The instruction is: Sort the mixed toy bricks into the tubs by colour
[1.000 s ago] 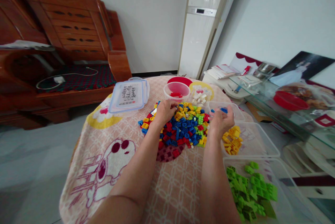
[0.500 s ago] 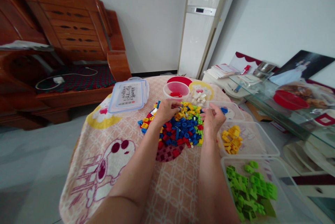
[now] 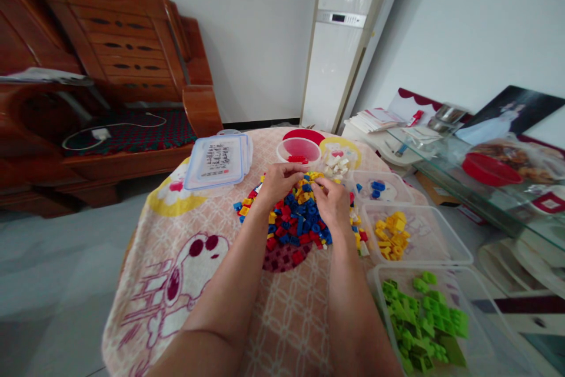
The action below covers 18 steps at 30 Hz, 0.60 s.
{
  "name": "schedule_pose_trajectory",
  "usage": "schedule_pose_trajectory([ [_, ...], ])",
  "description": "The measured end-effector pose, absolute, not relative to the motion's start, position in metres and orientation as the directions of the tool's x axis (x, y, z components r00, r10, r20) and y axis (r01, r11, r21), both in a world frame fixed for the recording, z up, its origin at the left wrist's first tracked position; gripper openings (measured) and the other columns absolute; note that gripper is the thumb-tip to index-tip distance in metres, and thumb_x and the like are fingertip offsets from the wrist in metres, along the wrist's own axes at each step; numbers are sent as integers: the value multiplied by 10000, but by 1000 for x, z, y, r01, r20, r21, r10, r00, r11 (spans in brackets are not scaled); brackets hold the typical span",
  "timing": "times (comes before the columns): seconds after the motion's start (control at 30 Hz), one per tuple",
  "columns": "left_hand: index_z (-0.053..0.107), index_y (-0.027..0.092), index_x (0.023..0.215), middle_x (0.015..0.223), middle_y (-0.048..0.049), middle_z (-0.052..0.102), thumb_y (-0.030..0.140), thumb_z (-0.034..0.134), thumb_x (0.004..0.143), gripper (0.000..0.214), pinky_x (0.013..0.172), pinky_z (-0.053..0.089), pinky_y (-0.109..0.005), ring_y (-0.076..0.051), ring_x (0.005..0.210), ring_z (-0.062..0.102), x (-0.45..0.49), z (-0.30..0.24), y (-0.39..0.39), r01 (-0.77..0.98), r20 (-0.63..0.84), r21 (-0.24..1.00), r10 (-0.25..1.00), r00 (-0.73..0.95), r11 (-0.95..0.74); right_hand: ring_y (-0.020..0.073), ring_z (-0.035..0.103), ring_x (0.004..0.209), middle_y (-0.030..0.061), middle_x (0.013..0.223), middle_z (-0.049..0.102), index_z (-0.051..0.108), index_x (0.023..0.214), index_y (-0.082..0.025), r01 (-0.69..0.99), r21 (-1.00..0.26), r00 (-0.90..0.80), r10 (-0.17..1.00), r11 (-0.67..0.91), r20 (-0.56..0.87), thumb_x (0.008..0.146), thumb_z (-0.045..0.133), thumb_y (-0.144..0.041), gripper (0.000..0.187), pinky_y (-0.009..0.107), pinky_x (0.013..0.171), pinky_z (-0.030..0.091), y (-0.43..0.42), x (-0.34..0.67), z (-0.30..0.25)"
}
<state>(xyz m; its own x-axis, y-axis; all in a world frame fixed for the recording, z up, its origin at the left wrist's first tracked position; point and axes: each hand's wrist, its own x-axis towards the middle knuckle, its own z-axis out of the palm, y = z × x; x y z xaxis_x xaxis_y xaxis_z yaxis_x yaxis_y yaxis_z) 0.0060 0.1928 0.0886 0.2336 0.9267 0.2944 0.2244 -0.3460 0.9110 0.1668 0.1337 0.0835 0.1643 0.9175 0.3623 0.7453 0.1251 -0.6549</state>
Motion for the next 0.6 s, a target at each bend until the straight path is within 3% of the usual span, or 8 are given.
schedule_pose_trajectory([
  [0.13,811,153,1018,858,-55,785,242,611,839,283,773,545,-281,-177,769,696,-2,84,198,452,348,834,937,17,-318,254,726,929,105,975,789,744,1233,-232,888,-459,109,957,28,270,949,595,-344,339,323,846,510,131,154,86],
  [0.27,797,168,1047,1070,-83,782,215,586,860,285,910,537,-301,-201,954,710,-6,82,200,608,409,751,904,-123,-257,258,718,966,104,1007,781,726,1245,-243,915,-402,115,972,-23,204,975,574,-310,316,321,836,491,131,150,88],
  [0.4,793,177,1065,1127,-94,766,193,586,861,291,956,523,-311,-221,1039,699,-10,77,201,687,390,699,911,-136,-197,235,709,917,95,951,771,751,1137,-233,922,-383,148,969,-63,198,994,546,-288,255,290,786,463,131,149,90],
  [0.5,806,181,1057,1052,-89,781,198,618,842,286,914,530,-302,-224,982,710,-14,74,203,719,327,674,941,-82,-172,214,698,884,83,914,762,766,1034,-234,926,-372,154,966,-68,208,1010,504,-265,265,271,758,440,131,149,90],
  [0.6,815,184,1047,1008,-73,793,181,623,821,297,875,535,-289,-213,924,716,-16,71,205,723,291,667,956,-33,-178,208,692,906,76,945,767,769,1064,-239,926,-371,150,965,-61,216,1007,510,-271,267,265,756,429,131,150,89],
])
